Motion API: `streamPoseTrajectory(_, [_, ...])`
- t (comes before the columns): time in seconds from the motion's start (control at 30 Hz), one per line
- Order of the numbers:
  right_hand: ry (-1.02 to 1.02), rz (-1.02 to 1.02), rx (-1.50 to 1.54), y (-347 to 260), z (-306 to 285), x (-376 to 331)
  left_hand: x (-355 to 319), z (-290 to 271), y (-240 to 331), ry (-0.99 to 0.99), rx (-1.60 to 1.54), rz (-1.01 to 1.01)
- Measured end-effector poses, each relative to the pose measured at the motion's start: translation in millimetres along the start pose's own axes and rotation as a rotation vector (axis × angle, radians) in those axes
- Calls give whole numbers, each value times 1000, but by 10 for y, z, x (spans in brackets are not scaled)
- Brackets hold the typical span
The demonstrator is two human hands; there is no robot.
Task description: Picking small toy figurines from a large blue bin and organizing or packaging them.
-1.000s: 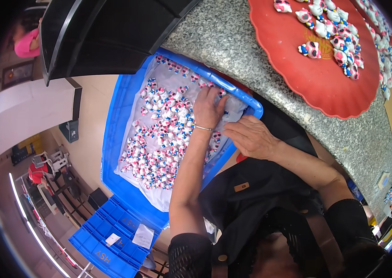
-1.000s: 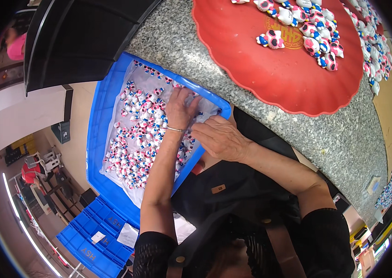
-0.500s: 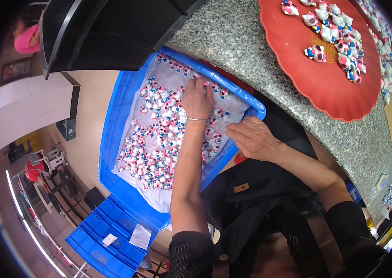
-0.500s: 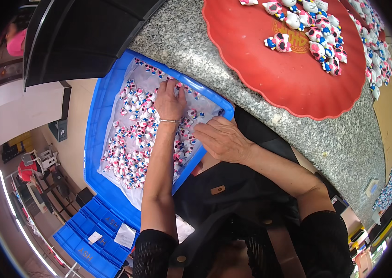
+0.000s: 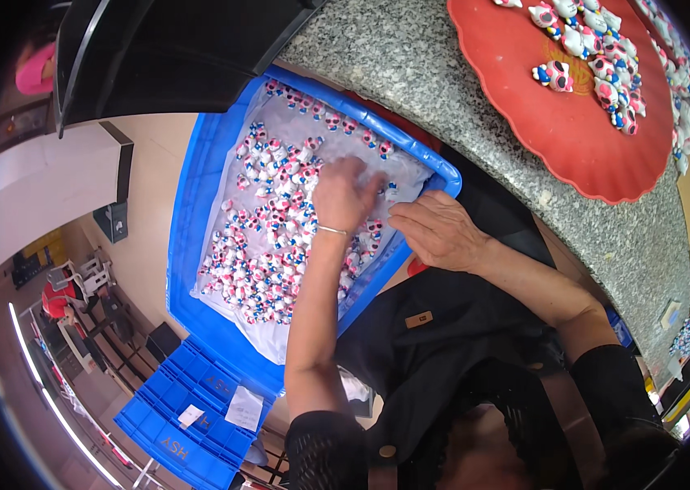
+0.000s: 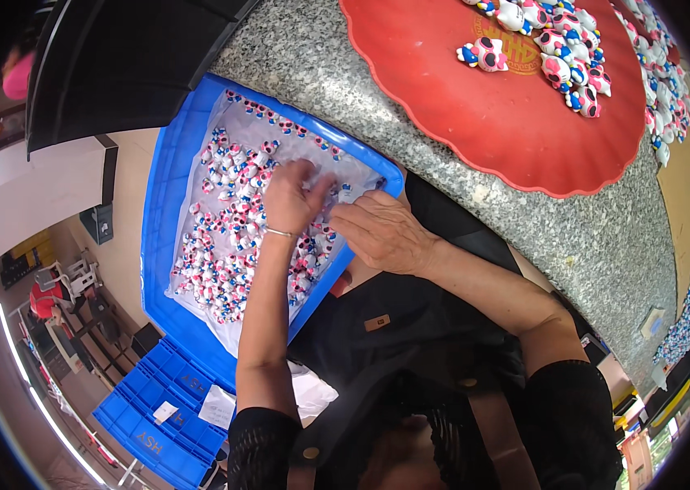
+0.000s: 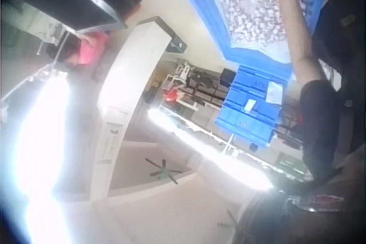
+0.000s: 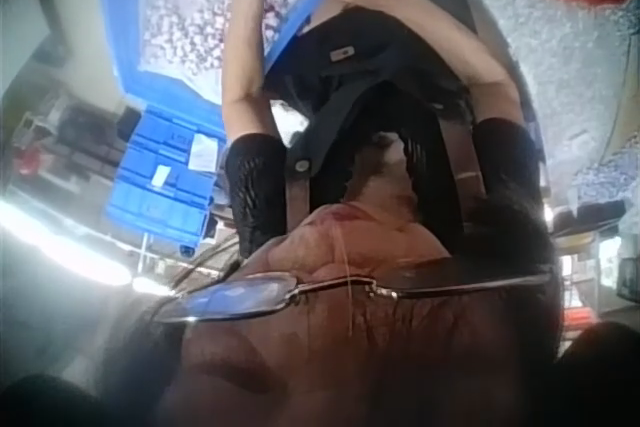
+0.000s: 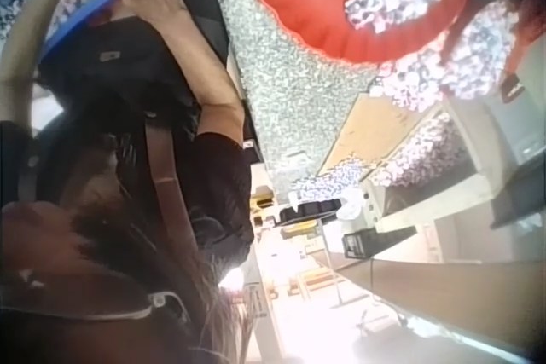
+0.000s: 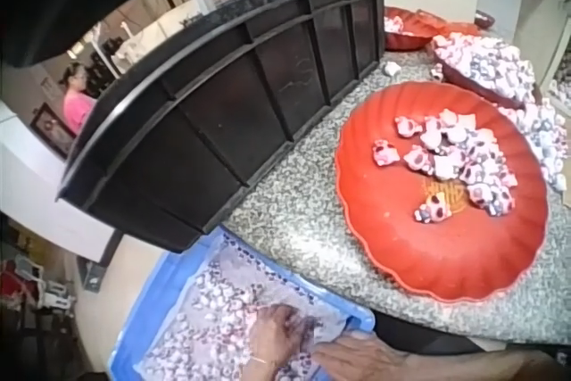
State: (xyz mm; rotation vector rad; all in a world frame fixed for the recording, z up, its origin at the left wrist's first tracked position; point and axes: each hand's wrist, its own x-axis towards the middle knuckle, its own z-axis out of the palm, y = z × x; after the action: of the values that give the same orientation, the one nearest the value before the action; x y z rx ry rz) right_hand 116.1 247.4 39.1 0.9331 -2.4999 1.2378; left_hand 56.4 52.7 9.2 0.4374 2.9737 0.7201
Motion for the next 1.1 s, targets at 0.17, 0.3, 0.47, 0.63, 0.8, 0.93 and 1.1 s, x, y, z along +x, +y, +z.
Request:
streamPoseTrajectory(0.17, [25,7,19,-26,41,10,-94,144,26,-39,-26,45])
streamPoseTrajectory(0.3, [3,-7,23,-4,2,-32,-21,146,205,22,-313,-49])
streamPoseTrajectory(0.47, [-36,-33,54,-38,-62,-15,129,262,207,31,-314,154])
streamPoseTrajectory(0.63, [-12,-42,55,0,-29,-53,147,357,189,54,-221,185])
streamPoseTrajectory(0.8, [-47,-29,68,-4,-25,-61,131,382,136,114,-335,89])
streamPoseTrajectory(0.93, [-41,-17,18,-35,-110,-97,-8,200,88,213,-512,-45])
streamPoseTrajectory(1.1, [-92,31,-34,-82,-266,-213,-205,35,101,-70,-169,157])
